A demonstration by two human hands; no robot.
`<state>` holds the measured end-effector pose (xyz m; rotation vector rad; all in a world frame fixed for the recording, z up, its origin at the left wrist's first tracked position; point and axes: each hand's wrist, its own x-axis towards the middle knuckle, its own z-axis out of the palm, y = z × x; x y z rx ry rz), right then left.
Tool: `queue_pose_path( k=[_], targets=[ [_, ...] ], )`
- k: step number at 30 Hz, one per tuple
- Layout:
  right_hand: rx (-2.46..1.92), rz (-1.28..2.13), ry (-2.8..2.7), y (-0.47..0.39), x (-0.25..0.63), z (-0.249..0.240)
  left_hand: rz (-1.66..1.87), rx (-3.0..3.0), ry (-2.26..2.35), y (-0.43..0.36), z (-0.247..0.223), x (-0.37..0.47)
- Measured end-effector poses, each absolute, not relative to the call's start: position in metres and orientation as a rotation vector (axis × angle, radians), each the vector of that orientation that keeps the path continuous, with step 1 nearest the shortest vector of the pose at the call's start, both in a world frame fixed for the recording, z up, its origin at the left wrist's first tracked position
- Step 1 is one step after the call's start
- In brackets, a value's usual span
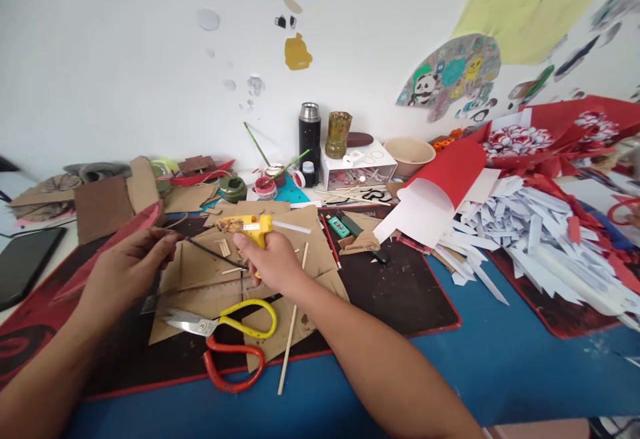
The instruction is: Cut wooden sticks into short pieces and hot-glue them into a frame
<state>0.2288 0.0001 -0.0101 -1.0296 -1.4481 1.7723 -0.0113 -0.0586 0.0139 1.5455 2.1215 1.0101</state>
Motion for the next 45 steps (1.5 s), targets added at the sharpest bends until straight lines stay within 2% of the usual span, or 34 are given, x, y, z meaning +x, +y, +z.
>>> queue_pose_path(
  k=[22,28,34,45],
  targets=[
    [-0.926,1.813,-1.258,0.0,0.232,-0.009,0.882,1.695,2.135,-0.066,0.011,-0.017],
    [-0.912,1.787,-1.121,0.001,0.233,-0.002,0.9,1.791,2.002,-0.068,0.007,-0.011],
    [-0.881,1.727,-1.014,0.008,0.236,0.002,0.746,1.924,1.81,-0.069,0.002,0.0],
    [-0.895,1.687,-0.988,0.017,0.239,0.004,0.471,2.213,1.773,-0.065,-0.015,0.027]
  ],
)
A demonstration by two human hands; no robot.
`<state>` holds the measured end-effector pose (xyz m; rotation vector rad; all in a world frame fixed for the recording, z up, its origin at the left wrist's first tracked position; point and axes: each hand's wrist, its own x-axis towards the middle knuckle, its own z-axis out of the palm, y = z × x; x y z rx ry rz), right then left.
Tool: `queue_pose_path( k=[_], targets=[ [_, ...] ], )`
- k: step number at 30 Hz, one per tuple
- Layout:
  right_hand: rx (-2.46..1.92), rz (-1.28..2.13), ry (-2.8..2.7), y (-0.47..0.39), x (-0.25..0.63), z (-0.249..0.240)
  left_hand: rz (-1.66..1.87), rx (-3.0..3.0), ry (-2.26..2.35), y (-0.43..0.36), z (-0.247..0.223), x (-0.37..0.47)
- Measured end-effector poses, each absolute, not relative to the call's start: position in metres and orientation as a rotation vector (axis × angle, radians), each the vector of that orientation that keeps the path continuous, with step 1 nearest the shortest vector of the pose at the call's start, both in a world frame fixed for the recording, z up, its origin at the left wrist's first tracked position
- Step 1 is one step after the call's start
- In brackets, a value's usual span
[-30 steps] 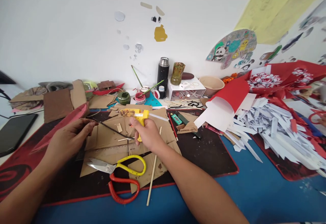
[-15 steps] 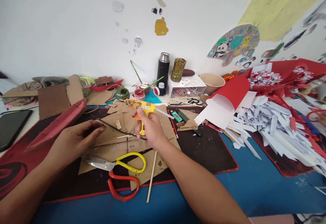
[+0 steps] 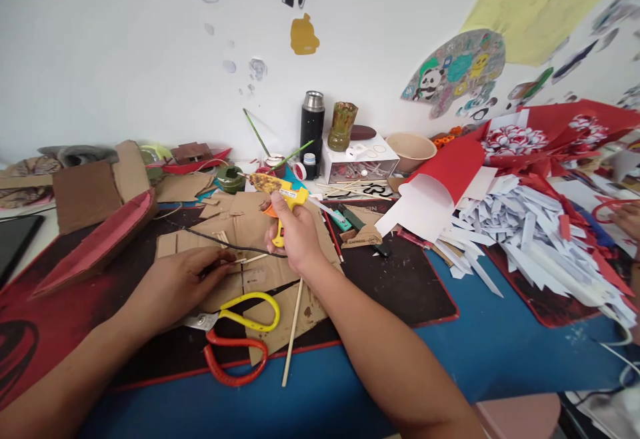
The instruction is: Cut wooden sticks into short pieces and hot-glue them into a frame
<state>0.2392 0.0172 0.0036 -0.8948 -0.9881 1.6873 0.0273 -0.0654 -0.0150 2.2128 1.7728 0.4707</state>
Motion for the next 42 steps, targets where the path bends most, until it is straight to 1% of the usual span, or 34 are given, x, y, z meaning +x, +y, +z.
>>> queue_pose_path(
  k=[6,14,17,23,27,35,42],
  targets=[
    [-0.946,1.613,-0.965,0.026,0.234,0.002,0.407,2.384,1.571,-0.064,-0.018,0.045],
    [-0.893,1.67,-1.02,0.034,0.228,0.021,0.371,2.538,1.355,-0.064,-0.01,0.082],
    [-0.955,1.683,-1.061,0.036,0.227,0.029,0.256,2.527,1.382,-0.059,-0.008,0.101],
    [-0.951,1.639,-1.205,0.036,0.228,0.042,0.024,2.437,1.685,-0.045,0.001,0.124],
    [-0.923,1.623,-1.243,0.038,0.228,0.046,-0.081,2.472,1.707,-0.041,0.007,0.13],
    [-0.99,1.65,-1.268,0.041,0.227,0.038,-0.035,2.451,1.649,-0.036,0.001,0.135],
    [-0.923,1.707,-1.188,0.04,0.228,0.029,0.026,2.428,1.647,-0.037,-0.002,0.134]
  ],
)
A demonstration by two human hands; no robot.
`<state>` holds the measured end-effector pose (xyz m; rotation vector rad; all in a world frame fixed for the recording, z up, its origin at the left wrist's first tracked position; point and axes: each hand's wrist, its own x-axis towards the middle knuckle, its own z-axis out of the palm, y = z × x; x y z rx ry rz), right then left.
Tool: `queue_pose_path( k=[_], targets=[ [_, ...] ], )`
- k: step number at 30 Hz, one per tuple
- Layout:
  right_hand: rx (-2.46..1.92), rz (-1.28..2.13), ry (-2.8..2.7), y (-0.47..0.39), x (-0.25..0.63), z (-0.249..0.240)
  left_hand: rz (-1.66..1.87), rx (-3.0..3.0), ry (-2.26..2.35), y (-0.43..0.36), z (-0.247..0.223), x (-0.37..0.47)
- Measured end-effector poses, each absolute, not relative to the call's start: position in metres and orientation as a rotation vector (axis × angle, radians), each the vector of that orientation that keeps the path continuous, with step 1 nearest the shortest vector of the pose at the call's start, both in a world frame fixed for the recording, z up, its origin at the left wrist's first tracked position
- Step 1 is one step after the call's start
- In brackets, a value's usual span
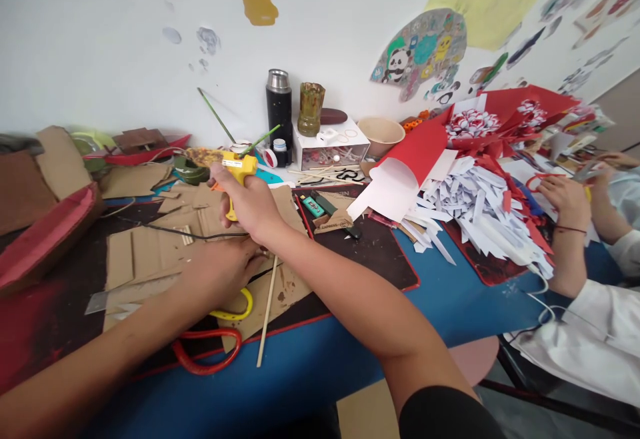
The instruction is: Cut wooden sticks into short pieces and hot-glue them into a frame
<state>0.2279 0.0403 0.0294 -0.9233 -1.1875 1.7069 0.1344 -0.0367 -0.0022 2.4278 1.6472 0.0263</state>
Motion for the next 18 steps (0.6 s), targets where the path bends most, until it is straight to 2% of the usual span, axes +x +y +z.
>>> queue_pose_path(
  k=[7,11,15,18],
  targets=[
    [-0.901,1.747,-1.104,0.036,0.231,0.019,0.079,2.411,1.533,-0.059,0.009,0.128],
    [-0.939,1.765,-1.052,0.027,0.234,0.003,0.586,2.248,1.406,-0.073,0.023,0.096],
    [-1.001,1.81,-1.065,0.018,0.234,-0.008,1.109,1.808,1.628,-0.067,0.041,0.052],
    [-0.952,1.801,-1.159,0.016,0.231,-0.008,1.303,1.482,1.738,-0.056,0.045,0.025]
  ],
)
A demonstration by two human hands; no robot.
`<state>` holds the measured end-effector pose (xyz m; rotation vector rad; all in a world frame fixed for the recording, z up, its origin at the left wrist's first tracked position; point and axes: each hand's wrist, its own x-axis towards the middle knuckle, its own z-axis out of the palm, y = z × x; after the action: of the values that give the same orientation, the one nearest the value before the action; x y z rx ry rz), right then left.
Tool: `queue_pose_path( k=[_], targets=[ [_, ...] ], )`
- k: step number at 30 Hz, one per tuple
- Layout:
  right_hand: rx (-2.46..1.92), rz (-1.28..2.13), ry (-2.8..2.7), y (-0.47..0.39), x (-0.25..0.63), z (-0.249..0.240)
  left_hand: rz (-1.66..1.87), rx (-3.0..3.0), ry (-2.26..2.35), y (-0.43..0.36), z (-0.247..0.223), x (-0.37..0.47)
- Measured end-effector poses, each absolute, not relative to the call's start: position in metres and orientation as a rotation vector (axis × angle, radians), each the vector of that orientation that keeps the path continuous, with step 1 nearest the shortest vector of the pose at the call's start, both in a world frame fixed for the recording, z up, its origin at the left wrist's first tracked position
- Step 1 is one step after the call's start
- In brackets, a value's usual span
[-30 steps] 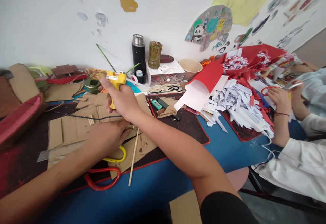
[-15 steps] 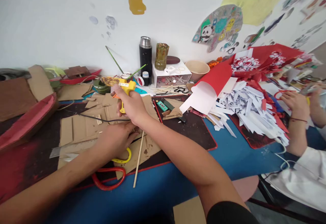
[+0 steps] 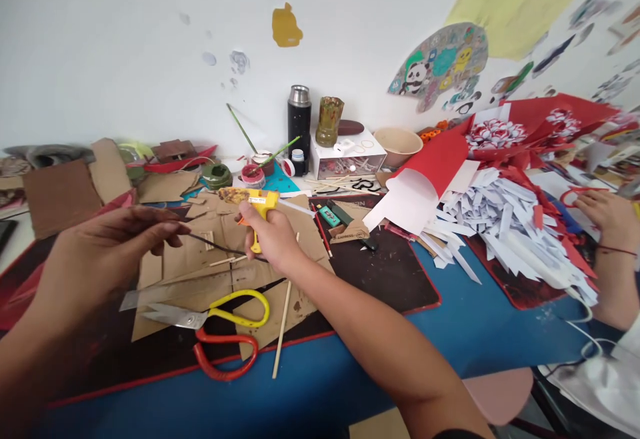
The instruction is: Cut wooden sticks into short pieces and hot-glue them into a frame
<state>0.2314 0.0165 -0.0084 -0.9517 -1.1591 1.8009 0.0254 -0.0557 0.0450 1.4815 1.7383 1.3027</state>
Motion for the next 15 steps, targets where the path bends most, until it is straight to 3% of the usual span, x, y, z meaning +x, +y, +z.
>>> queue_pose_path(
  k=[9,15],
  targets=[
    [-0.938,1.769,-1.4,-0.002,0.229,-0.011,1.652,1.076,1.527,-0.046,0.015,-0.005],
    [-0.958,1.756,-1.465,-0.007,0.236,-0.01,1.691,0.89,1.395,-0.048,0.014,0.0]
  ],
)
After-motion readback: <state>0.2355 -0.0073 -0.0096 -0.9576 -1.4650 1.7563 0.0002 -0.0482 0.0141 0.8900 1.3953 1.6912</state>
